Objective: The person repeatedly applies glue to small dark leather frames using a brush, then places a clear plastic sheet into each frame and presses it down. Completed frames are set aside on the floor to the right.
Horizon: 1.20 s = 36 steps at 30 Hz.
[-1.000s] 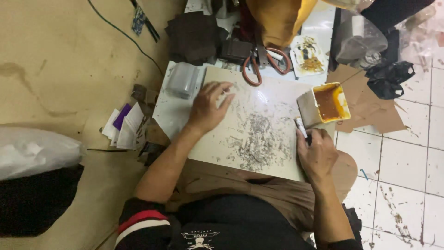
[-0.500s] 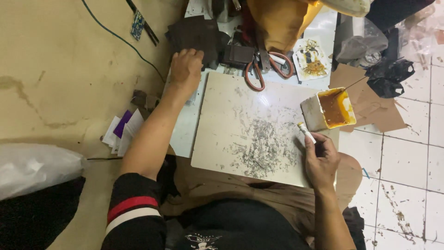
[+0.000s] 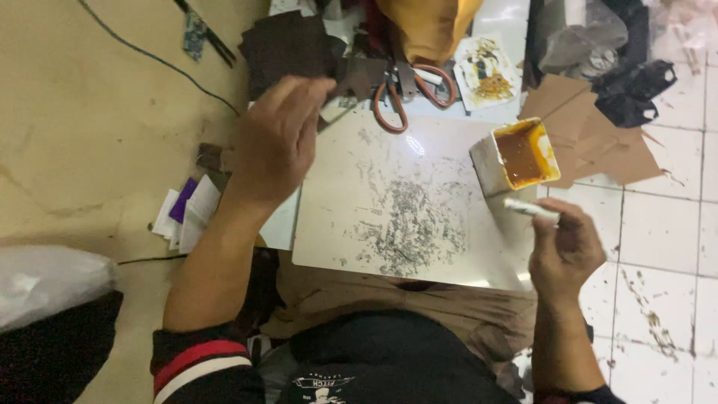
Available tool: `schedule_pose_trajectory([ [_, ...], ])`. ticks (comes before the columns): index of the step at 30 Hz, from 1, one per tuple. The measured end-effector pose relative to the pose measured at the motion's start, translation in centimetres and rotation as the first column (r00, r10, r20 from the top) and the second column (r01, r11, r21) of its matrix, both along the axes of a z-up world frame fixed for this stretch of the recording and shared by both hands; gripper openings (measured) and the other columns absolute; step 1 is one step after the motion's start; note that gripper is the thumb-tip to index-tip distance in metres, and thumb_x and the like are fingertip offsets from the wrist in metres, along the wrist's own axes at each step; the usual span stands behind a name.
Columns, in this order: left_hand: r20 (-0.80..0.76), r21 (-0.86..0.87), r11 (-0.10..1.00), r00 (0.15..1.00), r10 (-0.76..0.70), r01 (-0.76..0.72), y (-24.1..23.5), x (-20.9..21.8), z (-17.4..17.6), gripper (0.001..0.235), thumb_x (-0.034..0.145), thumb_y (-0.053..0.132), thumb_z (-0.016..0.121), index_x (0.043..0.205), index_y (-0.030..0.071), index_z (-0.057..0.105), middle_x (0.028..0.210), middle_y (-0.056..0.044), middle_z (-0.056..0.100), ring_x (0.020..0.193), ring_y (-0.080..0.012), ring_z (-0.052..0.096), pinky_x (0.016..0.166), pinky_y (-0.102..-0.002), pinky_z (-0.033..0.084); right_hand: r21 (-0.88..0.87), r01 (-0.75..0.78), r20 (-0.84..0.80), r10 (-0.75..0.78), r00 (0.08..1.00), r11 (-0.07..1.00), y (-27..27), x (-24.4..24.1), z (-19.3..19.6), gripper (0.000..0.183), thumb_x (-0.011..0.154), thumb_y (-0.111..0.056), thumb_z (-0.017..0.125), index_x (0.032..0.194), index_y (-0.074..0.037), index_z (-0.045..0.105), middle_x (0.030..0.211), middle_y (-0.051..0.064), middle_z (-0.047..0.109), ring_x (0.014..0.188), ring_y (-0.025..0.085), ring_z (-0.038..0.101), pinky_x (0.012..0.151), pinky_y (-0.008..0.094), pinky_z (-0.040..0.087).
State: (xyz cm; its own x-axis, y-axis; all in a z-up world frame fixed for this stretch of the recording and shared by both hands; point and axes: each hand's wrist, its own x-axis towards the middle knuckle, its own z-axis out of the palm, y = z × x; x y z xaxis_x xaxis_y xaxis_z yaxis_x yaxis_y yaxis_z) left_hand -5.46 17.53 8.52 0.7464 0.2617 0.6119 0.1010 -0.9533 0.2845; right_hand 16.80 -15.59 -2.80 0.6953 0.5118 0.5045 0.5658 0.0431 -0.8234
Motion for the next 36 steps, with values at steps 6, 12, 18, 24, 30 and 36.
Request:
schedule_pose_trajectory([
  [6,-0.072,-0.47,0.819,0.91,-0.408,0.33,-7.0,2.2,-1.9,0.021,0.105,-0.003,0.051,0.124,0.002,0.06,0.104,-0.015,0.066,0.087,-0.0299,0.069,0.073,-0.039,0.055,-0.225,0.129,0.366,-0.039,0.93,0.966,1.1,6.9,5.2,0.019,0.111,0.011,0.069,0.129,0.008,0.068,0.119,0.023,0.067,0.098,0.029,0.063,0.087,0.037,0.053],
  [12,-0.192,-0.432,0.871,0.92,-0.343,0.235,-6.6,5.6,-13.7,0.042,0.09,-0.015,0.061,0.131,-0.007,0.061,0.108,-0.019,0.07,0.098,-0.0328,0.067,0.088,-0.041,0.059,-0.5,-0.001,0.394,0.228,0.89,0.866,4.2,9.3,5.0,0.016,0.108,-0.009,0.069,0.122,-0.004,0.073,0.098,0.007,0.069,0.089,0.027,0.055,0.081,0.038,0.04],
  [18,-0.338,-0.35,0.937,0.932,-0.128,0.002,-6.3,2.7,-13.6,0.043,0.1,0.019,0.063,0.139,0.001,0.058,0.131,-0.019,0.066,0.122,-0.0347,0.057,0.102,-0.049,0.051,-0.56,0.005,0.449,0.298,0.842,0.828,5.4,10.6,3.0,0.014,0.104,-0.011,0.072,0.119,-0.009,0.073,0.096,0.01,0.071,0.087,0.03,0.055,0.081,0.041,0.042],
  [24,-0.332,-0.359,0.933,0.938,-0.096,-0.032,-6.1,0.3,-17.0,0.055,0.099,0.03,0.064,0.147,0.006,0.052,0.141,-0.019,0.062,0.133,-0.0349,0.054,0.113,-0.053,0.043,-0.554,0.01,0.444,0.285,0.85,0.832,5.4,9.6,5.2,0.013,0.109,-0.013,0.068,0.118,-0.005,0.073,0.109,0.008,0.076,0.086,0.027,0.05,0.077,0.039,0.041],
  [30,-0.286,-0.339,0.939,0.957,-0.047,-0.055,-6.4,0.1,-16.8,0.056,0.096,0.027,0.071,0.146,0.008,0.056,0.128,-0.02,0.066,0.123,-0.0312,0.058,0.104,-0.049,0.052,-0.659,0.0,0.376,0.33,0.866,0.752,5.1,10.2,4.7,0.018,0.109,-0.019,0.066,0.12,-0.007,0.074,0.105,0.008,0.073,0.09,0.027,0.052,0.075,0.04,0.041],
  [36,-0.232,-0.293,0.956,0.97,-0.067,-0.004,-6.6,0.1,-15.7,0.06,0.092,0.022,0.078,0.145,0.004,0.057,0.121,-0.02,0.068,0.118,-0.0318,0.059,0.099,-0.044,0.055,-0.668,-0.057,0.254,0.299,0.92,0.742,3.8,8.8,9.4,0.01,0.106,-0.007,0.071,0.116,-0.007,0.074,0.098,0.005,0.07,0.082,0.021,0.05,0.075,0.036,0.039],
])
